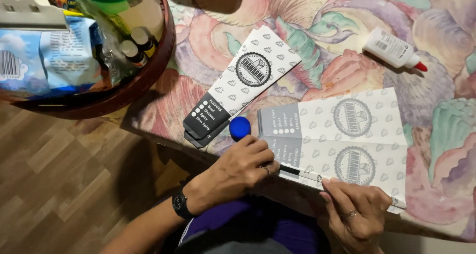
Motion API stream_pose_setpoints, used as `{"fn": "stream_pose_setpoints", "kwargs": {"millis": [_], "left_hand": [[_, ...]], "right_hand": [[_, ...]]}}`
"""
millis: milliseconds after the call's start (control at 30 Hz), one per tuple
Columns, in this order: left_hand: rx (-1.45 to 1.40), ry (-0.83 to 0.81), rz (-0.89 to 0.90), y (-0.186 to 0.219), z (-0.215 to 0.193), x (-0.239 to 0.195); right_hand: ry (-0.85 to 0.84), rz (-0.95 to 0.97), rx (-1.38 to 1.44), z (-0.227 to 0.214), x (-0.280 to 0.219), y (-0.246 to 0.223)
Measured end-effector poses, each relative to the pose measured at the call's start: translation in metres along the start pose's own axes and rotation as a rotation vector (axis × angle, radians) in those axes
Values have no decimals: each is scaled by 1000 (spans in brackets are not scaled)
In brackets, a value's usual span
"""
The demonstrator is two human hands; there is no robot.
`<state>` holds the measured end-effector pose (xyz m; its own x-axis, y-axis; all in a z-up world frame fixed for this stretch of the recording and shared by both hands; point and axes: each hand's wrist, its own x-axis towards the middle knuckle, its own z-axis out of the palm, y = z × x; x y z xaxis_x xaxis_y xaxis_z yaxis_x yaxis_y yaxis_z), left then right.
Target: The person folds printed paper sheets into small rectangular packets on a table. They repeatedly fold the edges, crease the folds, and stack the finished packets. A blue bottle cap and a glue bottle are visible on the table but not used.
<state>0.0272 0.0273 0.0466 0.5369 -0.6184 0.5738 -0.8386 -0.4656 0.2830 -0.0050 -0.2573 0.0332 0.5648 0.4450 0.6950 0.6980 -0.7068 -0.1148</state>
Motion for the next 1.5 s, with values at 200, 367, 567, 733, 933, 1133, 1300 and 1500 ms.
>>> {"fn": "stream_pose_setpoints", "kwargs": {"millis": [200, 367, 567, 733, 933, 1133, 1300, 1500], "left_hand": [[255, -246, 118, 0, -2, 13], [447, -391, 271, 3, -2, 19], [502, -109, 246, 14, -21, 39], [392, 280, 165, 40, 7, 30], [130, 213, 1, 50, 41, 4], [201, 284, 3, 51, 37, 8], [158, 285, -21, 53, 38, 7], [258, 343, -166, 58, 46, 15]], "right_hand": [[-110, -39, -40, -7, 2, 8], [-152, -46, -69, -9, 12, 10], [-154, -202, -83, -13, 34, 12], [-105, -353, -93, -6, 39, 15], [-126, -356, -35, -8, 33, 34], [-237, -349, -189, -44, 1, 120], [-241, -396, -104, -5, 67, 23], [-338, -380, -35, -3, 71, 22]]}}
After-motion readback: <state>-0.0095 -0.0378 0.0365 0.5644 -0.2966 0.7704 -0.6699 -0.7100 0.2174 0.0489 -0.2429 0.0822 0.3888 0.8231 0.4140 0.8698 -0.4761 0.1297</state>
